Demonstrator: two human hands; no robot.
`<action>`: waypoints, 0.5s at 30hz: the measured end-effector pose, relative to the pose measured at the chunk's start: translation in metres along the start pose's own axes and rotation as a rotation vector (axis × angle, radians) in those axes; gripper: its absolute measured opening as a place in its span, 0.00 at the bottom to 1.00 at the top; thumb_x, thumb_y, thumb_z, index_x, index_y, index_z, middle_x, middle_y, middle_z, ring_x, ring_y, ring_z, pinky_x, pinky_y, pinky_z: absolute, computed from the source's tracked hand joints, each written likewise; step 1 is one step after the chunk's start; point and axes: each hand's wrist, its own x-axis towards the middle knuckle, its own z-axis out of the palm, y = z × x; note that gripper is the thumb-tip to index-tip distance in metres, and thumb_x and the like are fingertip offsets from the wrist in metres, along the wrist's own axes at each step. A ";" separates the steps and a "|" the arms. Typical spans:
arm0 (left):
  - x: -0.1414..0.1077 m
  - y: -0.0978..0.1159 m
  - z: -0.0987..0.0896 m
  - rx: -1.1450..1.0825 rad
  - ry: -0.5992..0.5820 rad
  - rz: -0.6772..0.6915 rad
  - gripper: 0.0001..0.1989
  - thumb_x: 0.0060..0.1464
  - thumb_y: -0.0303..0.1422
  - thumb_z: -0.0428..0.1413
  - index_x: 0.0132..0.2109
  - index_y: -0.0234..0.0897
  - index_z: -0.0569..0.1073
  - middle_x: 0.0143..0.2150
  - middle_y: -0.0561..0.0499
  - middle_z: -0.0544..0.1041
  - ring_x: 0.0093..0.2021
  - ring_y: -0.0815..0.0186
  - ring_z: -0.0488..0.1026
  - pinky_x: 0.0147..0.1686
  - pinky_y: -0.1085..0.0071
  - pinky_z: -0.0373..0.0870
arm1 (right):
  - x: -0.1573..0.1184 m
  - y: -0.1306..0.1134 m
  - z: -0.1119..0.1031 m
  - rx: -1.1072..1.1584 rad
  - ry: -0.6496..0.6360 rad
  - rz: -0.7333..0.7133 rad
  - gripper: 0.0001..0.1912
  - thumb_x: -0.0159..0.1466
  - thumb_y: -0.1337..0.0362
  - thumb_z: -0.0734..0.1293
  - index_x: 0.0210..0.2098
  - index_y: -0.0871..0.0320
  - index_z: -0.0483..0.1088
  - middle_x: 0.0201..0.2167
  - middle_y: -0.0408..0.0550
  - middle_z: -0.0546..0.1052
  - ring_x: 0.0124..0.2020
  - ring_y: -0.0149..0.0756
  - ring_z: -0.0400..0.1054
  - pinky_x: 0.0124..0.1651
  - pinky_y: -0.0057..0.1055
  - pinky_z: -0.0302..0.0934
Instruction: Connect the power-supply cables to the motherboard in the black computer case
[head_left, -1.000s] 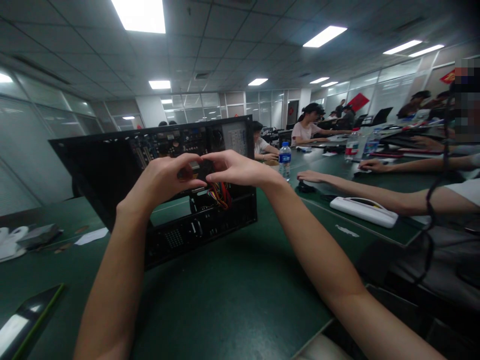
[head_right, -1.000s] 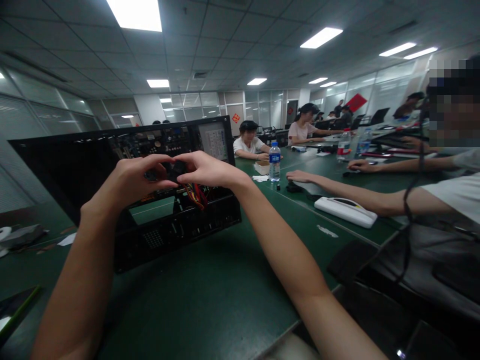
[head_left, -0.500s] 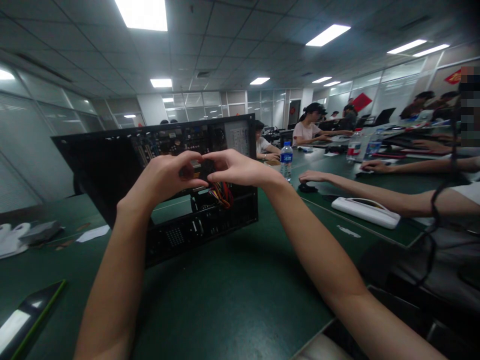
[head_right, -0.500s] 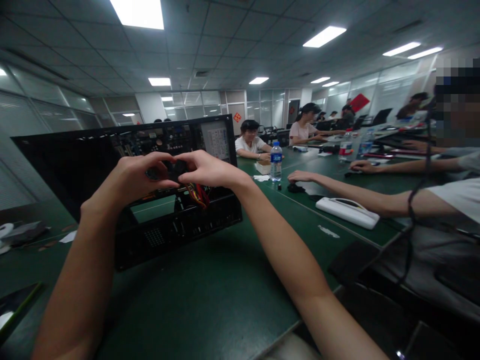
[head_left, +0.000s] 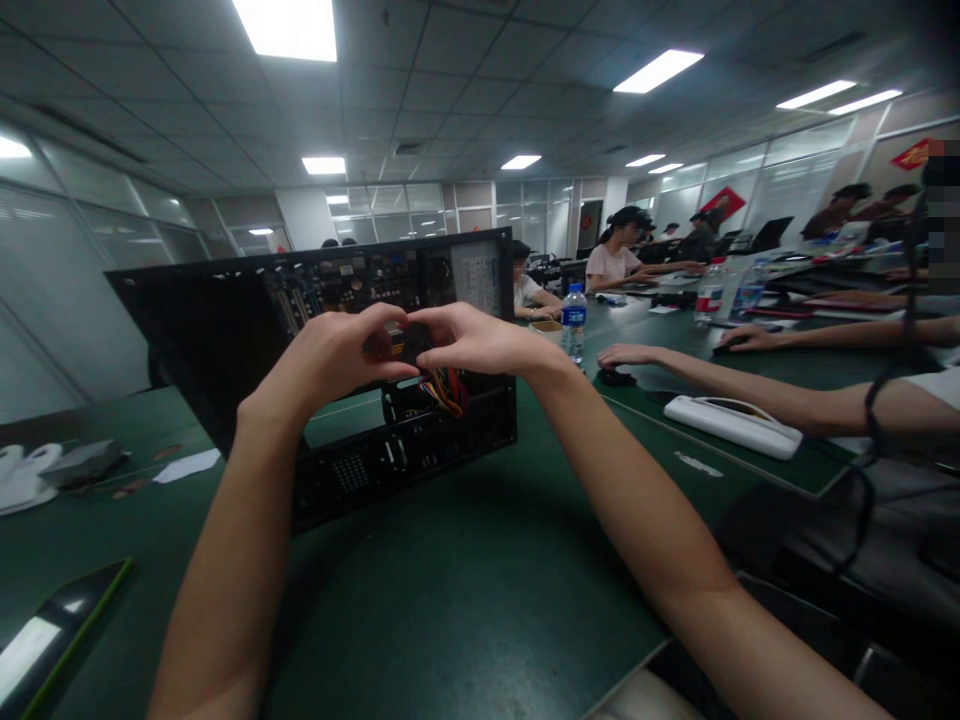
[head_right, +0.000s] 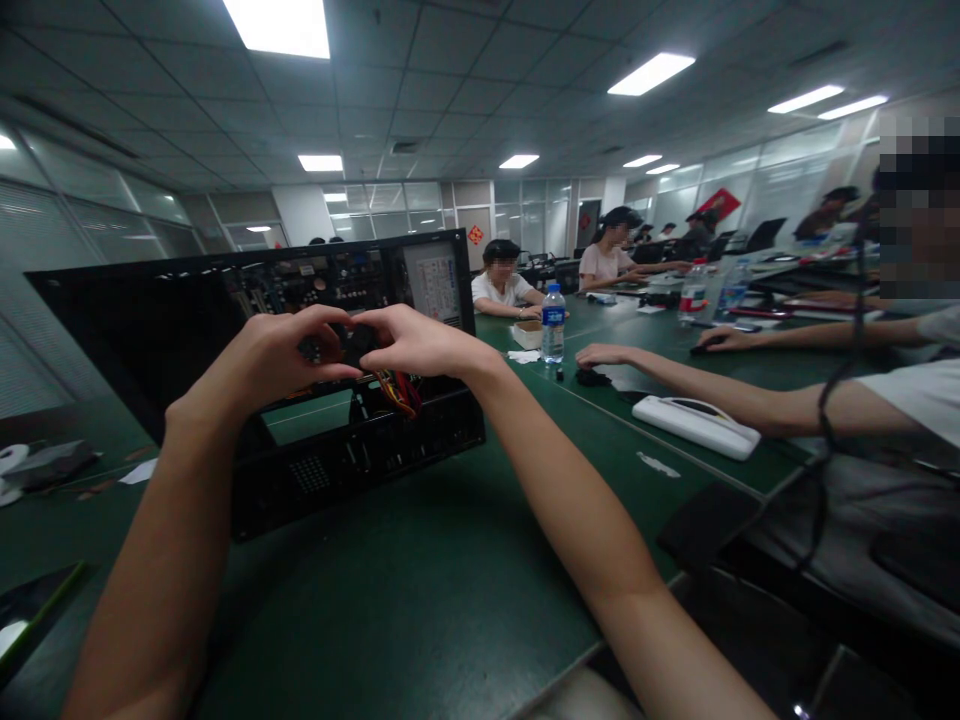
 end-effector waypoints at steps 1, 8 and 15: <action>0.000 0.000 0.000 -0.002 -0.002 -0.001 0.26 0.55 0.48 0.65 0.56 0.41 0.76 0.37 0.47 0.83 0.35 0.57 0.81 0.36 0.65 0.73 | 0.000 0.000 0.000 -0.001 0.001 0.001 0.23 0.62 0.69 0.69 0.56 0.66 0.72 0.34 0.44 0.75 0.33 0.31 0.64 0.33 0.26 0.59; 0.001 0.000 0.001 -0.031 0.007 -0.002 0.29 0.54 0.54 0.64 0.55 0.39 0.76 0.36 0.46 0.83 0.35 0.57 0.80 0.36 0.66 0.71 | 0.002 0.001 0.003 0.035 0.021 -0.011 0.21 0.57 0.71 0.69 0.51 0.64 0.75 0.35 0.45 0.78 0.36 0.35 0.68 0.38 0.28 0.64; 0.000 0.000 0.003 -0.055 0.004 -0.002 0.31 0.55 0.55 0.63 0.56 0.38 0.75 0.36 0.46 0.83 0.34 0.58 0.80 0.34 0.66 0.71 | 0.003 0.002 0.003 -0.031 0.004 -0.013 0.27 0.60 0.69 0.67 0.59 0.67 0.71 0.38 0.46 0.76 0.35 0.34 0.66 0.39 0.30 0.63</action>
